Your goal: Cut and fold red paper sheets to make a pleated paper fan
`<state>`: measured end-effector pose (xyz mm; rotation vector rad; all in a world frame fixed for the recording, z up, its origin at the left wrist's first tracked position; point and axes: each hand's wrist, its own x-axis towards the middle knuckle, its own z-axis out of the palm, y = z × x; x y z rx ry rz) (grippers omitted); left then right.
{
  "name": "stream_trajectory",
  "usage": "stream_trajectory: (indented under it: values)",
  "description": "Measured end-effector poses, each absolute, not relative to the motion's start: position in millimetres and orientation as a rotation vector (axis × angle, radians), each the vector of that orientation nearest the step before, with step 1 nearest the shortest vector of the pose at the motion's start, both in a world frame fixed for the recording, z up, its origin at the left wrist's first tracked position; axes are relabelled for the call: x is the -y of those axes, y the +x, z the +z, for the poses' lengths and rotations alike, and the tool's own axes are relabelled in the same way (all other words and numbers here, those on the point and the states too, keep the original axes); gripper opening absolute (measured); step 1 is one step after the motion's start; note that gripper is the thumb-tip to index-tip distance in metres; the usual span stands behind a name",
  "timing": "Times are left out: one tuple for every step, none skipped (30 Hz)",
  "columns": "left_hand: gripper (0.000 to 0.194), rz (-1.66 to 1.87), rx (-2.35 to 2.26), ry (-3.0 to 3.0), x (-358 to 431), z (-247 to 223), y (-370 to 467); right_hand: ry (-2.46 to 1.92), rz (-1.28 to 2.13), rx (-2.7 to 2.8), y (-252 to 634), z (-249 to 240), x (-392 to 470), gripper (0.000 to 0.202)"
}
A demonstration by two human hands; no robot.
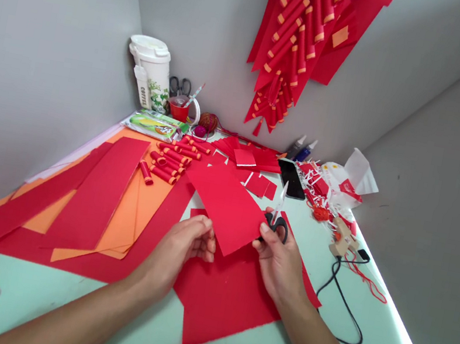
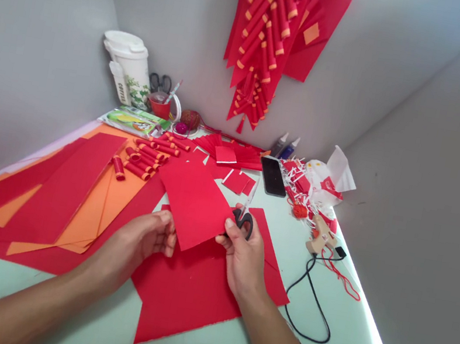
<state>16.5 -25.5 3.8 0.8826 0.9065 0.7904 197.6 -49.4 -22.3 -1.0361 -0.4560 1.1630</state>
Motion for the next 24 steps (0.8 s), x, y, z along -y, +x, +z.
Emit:
stream_trajectory:
  values:
    - [0.028, 0.778, -0.94, 0.894, 26, 5, 17, -1.053, 1.166, 0.472, 197, -23, 50, 0.03]
    - [0.03, 0.767, -0.979, 0.903, 27, 6, 18, -1.072, 1.173, 0.492, 197, -23, 50, 0.031]
    - [0.03, 0.759, -1.012, 0.911, 27, 7, 18, -1.094, 1.185, 0.523, 197, -23, 50, 0.032]
    - [0.029, 0.761, -1.037, 0.914, 27, 7, 19, -1.121, 1.192, 0.569, 197, -23, 51, 0.034]
    - [0.028, 0.774, -1.058, 0.912, 26, 8, 19, -1.159, 1.183, 0.626, 198, -22, 51, 0.036]
    - [0.027, 0.798, -1.078, 0.908, 25, 8, 18, -1.211, 1.154, 0.69, 198, -22, 52, 0.038]
    - [0.027, 0.832, -1.098, 0.903, 24, 8, 17, -1.272, 1.101, 0.758, 199, -21, 54, 0.039]
    - [0.027, 0.873, -1.118, 0.901, 23, 8, 15, -1.33, 1.027, 0.826, 199, -21, 55, 0.04]
    - [0.028, 0.912, -1.137, 0.903, 21, 7, 13, -1.374, 0.941, 0.891, 199, -21, 58, 0.04]
    - [0.029, 0.946, -1.154, 0.91, 19, 7, 11, -1.401, 0.852, 0.955, 198, -22, 60, 0.041]
    - [0.03, 0.97, -1.167, 0.921, 18, 7, 10, -1.409, 0.767, 1.025, 197, -23, 62, 0.043]
    - [0.031, 0.981, -1.181, 0.935, 17, 7, 8, -1.403, 0.686, 1.106, 196, -24, 64, 0.046]
    - [0.031, 0.981, -1.199, 0.949, 17, 6, 8, -1.391, 0.609, 1.201, 195, -26, 66, 0.049]
    - [0.031, 0.97, -1.214, 0.965, 17, 6, 8, -1.375, 0.53, 1.309, 194, -27, 68, 0.053]
    - [0.03, 0.952, -1.223, 0.981, 17, 6, 9, -1.355, 0.449, 1.421, 193, -27, 69, 0.056]
    - [0.03, 0.929, -1.221, 0.998, 18, 6, 11, -1.327, 0.369, 1.526, 193, -28, 70, 0.059]
    - [0.03, 0.906, -1.214, 1.017, 19, 6, 12, -1.292, 0.302, 1.619, 193, -28, 70, 0.06]
    - [0.03, 0.881, -1.204, 1.035, 20, 5, 14, -1.256, 0.252, 1.693, 193, -28, 70, 0.061]
    - [0.029, 0.857, -1.191, 1.048, 21, 5, 15, -1.224, 0.225, 1.743, 194, -27, 70, 0.06]
    - [0.028, 0.837, -1.173, 1.057, 22, 6, 16, -1.199, 0.224, 1.769, 195, -27, 71, 0.058]
    - [0.028, 0.826, -1.142, 1.06, 24, 7, 16, -1.184, 0.244, 1.775, 196, -27, 71, 0.055]
    - [0.03, 0.822, -1.095, 1.061, 25, 8, 16, -1.18, 0.274, 1.755, 197, -26, 72, 0.051]
    - [0.032, 0.822, -1.037, 1.06, 26, 10, 15, -1.191, 0.305, 1.706, 198, -25, 72, 0.046]
    - [0.035, 0.823, -0.976, 1.063, 27, 12, 15, -1.22, 0.331, 1.623, 198, -24, 73, 0.04]
